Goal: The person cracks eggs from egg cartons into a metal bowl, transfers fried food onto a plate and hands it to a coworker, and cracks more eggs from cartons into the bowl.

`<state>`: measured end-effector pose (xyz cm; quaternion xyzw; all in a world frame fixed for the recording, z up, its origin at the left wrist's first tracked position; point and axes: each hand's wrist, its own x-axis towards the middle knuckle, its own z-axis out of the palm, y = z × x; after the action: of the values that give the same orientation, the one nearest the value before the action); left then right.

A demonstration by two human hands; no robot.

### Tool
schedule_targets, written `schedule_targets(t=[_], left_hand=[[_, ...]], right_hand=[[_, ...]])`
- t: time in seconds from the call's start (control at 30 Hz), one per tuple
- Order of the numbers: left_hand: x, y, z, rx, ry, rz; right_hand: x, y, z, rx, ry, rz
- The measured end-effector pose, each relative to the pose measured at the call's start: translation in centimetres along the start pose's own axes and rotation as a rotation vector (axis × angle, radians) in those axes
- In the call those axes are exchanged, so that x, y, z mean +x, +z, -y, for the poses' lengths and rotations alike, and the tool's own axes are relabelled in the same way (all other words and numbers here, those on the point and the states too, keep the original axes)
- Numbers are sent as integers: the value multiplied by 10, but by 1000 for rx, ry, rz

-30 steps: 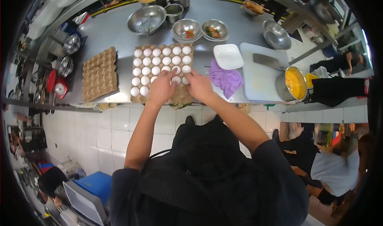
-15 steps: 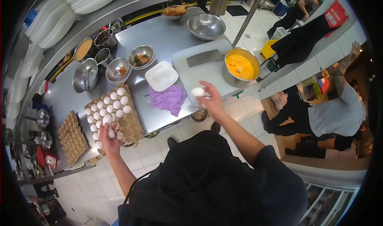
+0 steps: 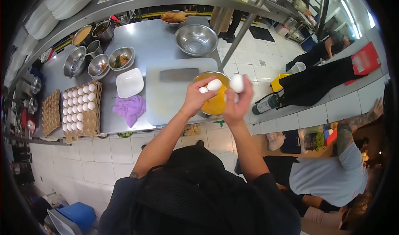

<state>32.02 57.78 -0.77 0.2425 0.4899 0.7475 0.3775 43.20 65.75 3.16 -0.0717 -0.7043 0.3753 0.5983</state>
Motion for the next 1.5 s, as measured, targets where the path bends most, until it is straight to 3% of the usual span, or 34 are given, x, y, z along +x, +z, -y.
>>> schedule_targets(t=[0.03, 0.13, 0.2, 0.27, 0.3, 0.33, 0.4, 0.43, 0.53, 0.57, 0.6, 0.67, 0.7, 0.73, 0.8, 0.83, 0.87, 0.93, 1.1, 1.17, 1.2, 1.43, 1.5], left_hand=[[1, 10, 5, 0, -4, -11], [7, 19, 14, -10, 2, -78], [5, 17, 17, 125, -27, -121], [4, 13, 18, 117, -28, -161], [5, 14, 18, 109, -25, -188], [5, 15, 18, 119, -22, -191], [5, 18, 15, 110, 100, -249], [4, 19, 17, 113, 101, -261], [5, 24, 20, 202, 169, -304], [4, 29, 19, 232, 147, -296], [4, 31, 17, 263, 125, -287], [3, 30, 19, 295, 91, -286], [4, 28, 21, 319, 44, -284], [6, 24, 22, 320, 47, -286], [1, 15, 27, 196, 18, -330], [2, 10, 27, 98, 26, -347], [2, 6, 23, 113, 20, -322], [0, -4, 14, -294, -24, -302], [5, -3, 14, -318, 9, -165], [12, -3, 18, 59, 119, -89], [14, -2, 15, 56, 126, -76], [24, -21, -5, 151, 39, 25], [29, -23, -18, 612, 381, 109]], right_hand=[[-2, -11, -7, 6, 8, 7], [2, -27, -27, -173, 227, 475], [8, -28, -35, -57, 230, 414], [18, -33, -37, 386, 889, 149], [22, -34, -41, 427, 946, 132], [24, -38, -42, 438, 945, 130], [31, -44, -43, 273, 686, 201], [29, -43, -43, 281, 690, 210], [24, -33, -46, 127, 185, 64], [14, -29, -62, 53, 141, 197], [6, -26, -70, 61, 131, 192], [-5, -23, -72, 54, 426, 428], [-6, -18, -70, 265, 568, 289], [1, -22, -71, 268, 566, 290], [20, -37, -63, 722, 1047, 290], [24, -38, -68, 806, 1175, 291], [23, -42, -71, 810, 1166, 261], [22, -48, -75, 844, 1329, 387], [24, -42, -62, 681, 1304, 542], [28, -36, -59, 584, 1247, 622], [29, -34, -55, 520, 1279, 642], [35, -34, -63, 363, 1278, 759], [44, -34, -54, 275, 1190, 793]])
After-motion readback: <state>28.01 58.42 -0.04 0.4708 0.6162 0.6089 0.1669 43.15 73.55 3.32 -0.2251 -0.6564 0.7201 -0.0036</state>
